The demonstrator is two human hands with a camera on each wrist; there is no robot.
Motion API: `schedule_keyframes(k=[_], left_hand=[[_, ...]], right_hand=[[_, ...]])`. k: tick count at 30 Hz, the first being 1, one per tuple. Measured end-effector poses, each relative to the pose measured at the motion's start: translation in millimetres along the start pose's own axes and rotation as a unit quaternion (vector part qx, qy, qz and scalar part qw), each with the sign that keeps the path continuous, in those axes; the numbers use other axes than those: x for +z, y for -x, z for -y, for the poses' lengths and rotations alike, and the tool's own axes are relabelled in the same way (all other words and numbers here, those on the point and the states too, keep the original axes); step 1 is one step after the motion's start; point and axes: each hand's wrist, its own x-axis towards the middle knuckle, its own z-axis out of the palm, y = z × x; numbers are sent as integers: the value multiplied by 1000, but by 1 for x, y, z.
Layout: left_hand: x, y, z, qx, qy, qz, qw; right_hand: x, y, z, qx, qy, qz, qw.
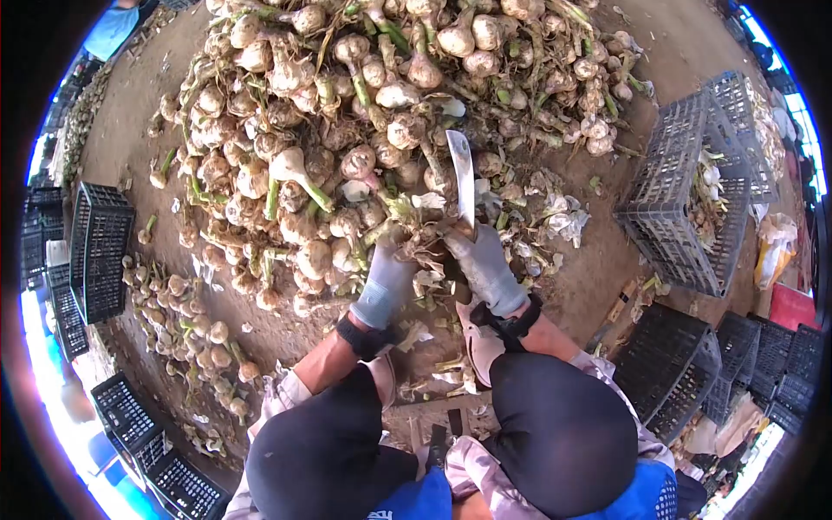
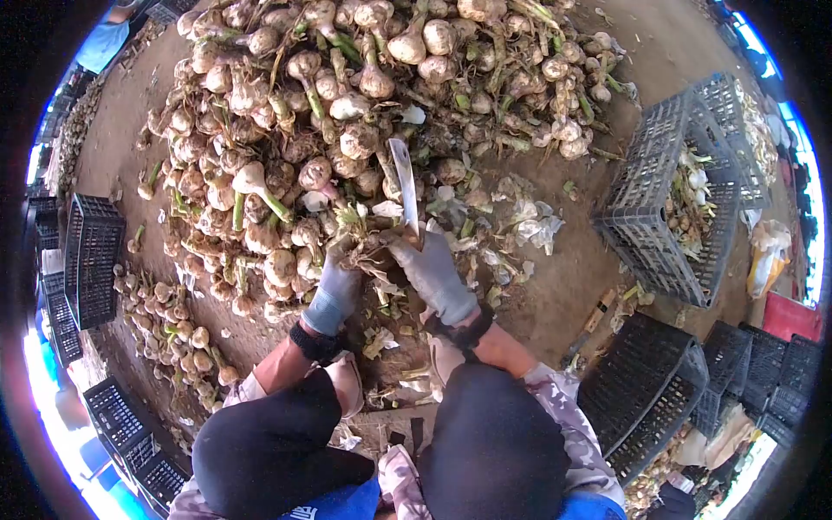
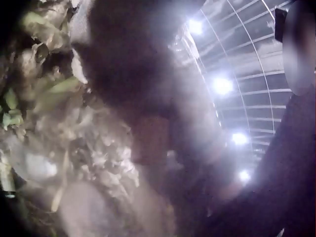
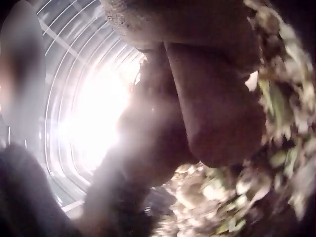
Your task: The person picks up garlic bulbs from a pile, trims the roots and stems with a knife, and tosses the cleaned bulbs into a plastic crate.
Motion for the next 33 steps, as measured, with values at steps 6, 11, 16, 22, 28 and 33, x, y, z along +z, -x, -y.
schedule_keyframes(k=[6, 11, 16, 22, 28, 33], left_hand=[[-2, 7, -21, 29, 2, 21, 999], [-22, 1, -9, 250, -469, 106, 840], [-6, 8, -41, -22, -71, 60, 995], [-11, -4, -26, 35, -353, -2, 935], [-5, 9, -85, 162, -190, -126, 960], [-53, 33, -101, 186, -104, -227, 950]], right_hand=[[-11, 15, 47, -69, 118, -45, 990], [-5, 14, 54, 7, -19, 11, 1000], [-13, 7, 45, -297, 364, 33, 882], [-9, 0, 59, -242, 592, 78, 765], [-105, 5, 3, 12, 507, 126, 853], [-102, 3, 30, -88, 317, -103, 939]])
